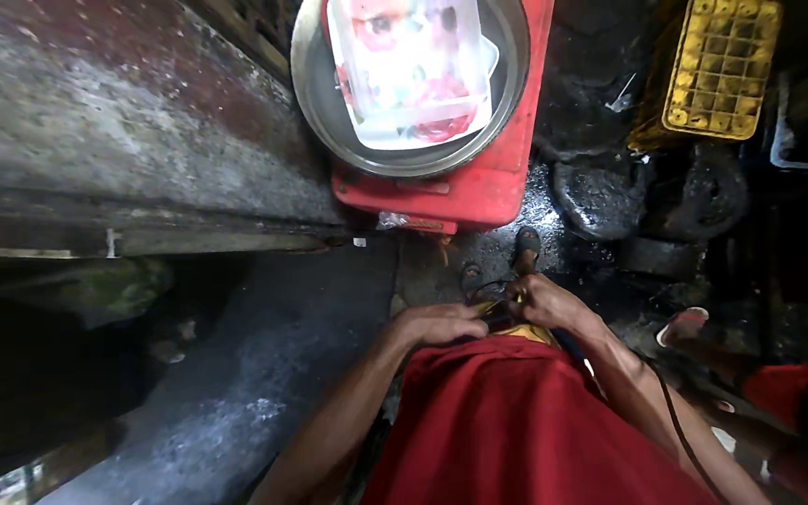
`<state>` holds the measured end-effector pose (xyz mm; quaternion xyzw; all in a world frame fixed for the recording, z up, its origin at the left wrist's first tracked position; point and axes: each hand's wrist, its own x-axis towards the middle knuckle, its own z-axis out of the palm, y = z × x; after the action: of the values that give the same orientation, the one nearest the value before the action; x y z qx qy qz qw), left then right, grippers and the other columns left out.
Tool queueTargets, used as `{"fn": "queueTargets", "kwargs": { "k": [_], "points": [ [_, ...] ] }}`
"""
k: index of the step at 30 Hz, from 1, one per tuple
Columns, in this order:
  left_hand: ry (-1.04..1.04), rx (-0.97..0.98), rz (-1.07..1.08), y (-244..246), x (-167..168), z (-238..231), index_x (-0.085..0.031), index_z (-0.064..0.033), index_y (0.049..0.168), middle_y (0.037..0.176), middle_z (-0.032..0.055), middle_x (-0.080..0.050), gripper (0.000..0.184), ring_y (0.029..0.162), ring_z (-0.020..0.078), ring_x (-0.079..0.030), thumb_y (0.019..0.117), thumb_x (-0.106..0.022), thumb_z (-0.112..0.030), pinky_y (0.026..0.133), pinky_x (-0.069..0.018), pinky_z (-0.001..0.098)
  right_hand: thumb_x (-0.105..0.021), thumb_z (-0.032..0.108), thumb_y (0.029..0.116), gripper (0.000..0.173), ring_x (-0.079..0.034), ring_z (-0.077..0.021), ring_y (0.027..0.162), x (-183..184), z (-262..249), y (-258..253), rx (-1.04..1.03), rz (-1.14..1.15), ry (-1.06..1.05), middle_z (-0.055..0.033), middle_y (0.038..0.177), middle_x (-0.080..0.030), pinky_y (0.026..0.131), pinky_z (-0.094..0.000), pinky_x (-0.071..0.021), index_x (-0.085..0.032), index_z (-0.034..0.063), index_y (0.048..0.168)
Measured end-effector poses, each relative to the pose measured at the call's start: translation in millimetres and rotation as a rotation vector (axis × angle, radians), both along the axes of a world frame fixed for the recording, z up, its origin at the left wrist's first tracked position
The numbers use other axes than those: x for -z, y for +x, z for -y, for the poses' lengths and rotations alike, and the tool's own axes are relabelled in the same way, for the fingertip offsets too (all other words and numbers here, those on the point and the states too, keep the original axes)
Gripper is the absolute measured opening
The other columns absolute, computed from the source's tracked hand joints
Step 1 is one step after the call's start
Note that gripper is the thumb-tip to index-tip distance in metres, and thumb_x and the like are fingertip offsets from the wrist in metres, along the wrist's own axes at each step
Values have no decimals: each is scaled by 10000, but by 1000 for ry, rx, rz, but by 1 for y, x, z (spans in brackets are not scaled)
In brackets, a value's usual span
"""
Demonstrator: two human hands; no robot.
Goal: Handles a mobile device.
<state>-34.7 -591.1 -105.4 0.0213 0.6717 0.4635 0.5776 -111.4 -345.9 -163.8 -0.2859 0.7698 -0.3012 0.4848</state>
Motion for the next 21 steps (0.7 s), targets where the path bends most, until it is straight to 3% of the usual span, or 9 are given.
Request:
{"fn": "queueTargets", "kwargs": {
  "k": [2,4,6,8,9,11,12,16,21],
  "points": [
    [-24,16,34,10,-12,-3,-619,-70,1387,1398,158,-617,539,1334,283,-554,1039,-477,-456,1128,-400,558,-607,290,947,247,-682,-281,843,-10,1,-1,-8,-23,-31,-117,858,-696,764,-548,-541,-718,71,923],
    [-68,3,55,12,-19,-3,-584,-105,1441,1453,133,-585,560,1377,268,-524,1040,-469,-479,1161,-376,546,-601,294,951,249,-681,-280,839,-18,4,-3,-35,-41,-41,-111,849,-693,753,-549,-540,-715,76,912],
    [-111,-17,54,8,-22,-3,-599,-119,1410,1366,126,-629,539,1273,248,-585,1052,-418,-479,1082,-439,535,-601,295,949,243,-669,-280,819,-23,5,-2,-50,-34,-33,-107,826,-677,729,-554,-531,-700,80,897],
    [-140,-31,-5,8,-16,-4,-642,-135,1289,1103,81,-670,471,959,187,-634,1051,-404,-465,842,-515,452,-607,295,938,242,-660,-283,802,-23,5,-2,-43,-28,-35,-108,806,-664,714,-557,-525,-690,78,874],
    [-159,-4,-30,8,-15,-4,-621,-143,1340,1141,87,-671,478,980,199,-644,1056,-421,-472,859,-523,460,-609,297,934,243,-658,-285,798,-22,5,-1,-41,-27,-36,-108,801,-661,711,-557,-523,-687,77,866],
    [-254,124,-91,8,-17,-10,-498,-213,1521,1430,92,-605,580,1299,255,-590,1039,-439,-531,1081,-459,552,-604,322,947,261,-668,-290,816,-22,6,0,-62,-32,-11,-108,821,-673,728,-559,-532,-695,85,886],
    [-322,192,-133,11,-17,-16,-450,-242,1556,1479,88,-569,625,1360,273,-545,1027,-430,-574,1110,-430,576,-601,333,954,265,-675,-294,835,-23,7,2,-74,-37,15,-108,841,-682,738,-565,-537,-700,92,906],
    [-522,268,-269,27,-11,-43,-439,-214,1553,1491,121,-542,684,1384,342,-501,1013,-388,-630,1127,-397,587,-589,335,972,264,-694,-338,956,-31,15,7,-107,-57,100,-130,969,-717,799,-609,-544,-720,107,997],
    [-413,318,-491,34,8,-53,-526,-183,1466,1416,121,-591,562,1356,343,-521,1051,-417,-545,1127,-403,562,-584,338,974,268,-696,-365,956,-32,16,7,-123,-82,137,-150,969,-717,787,-627,-537,-721,112,1021]
  ]
}}
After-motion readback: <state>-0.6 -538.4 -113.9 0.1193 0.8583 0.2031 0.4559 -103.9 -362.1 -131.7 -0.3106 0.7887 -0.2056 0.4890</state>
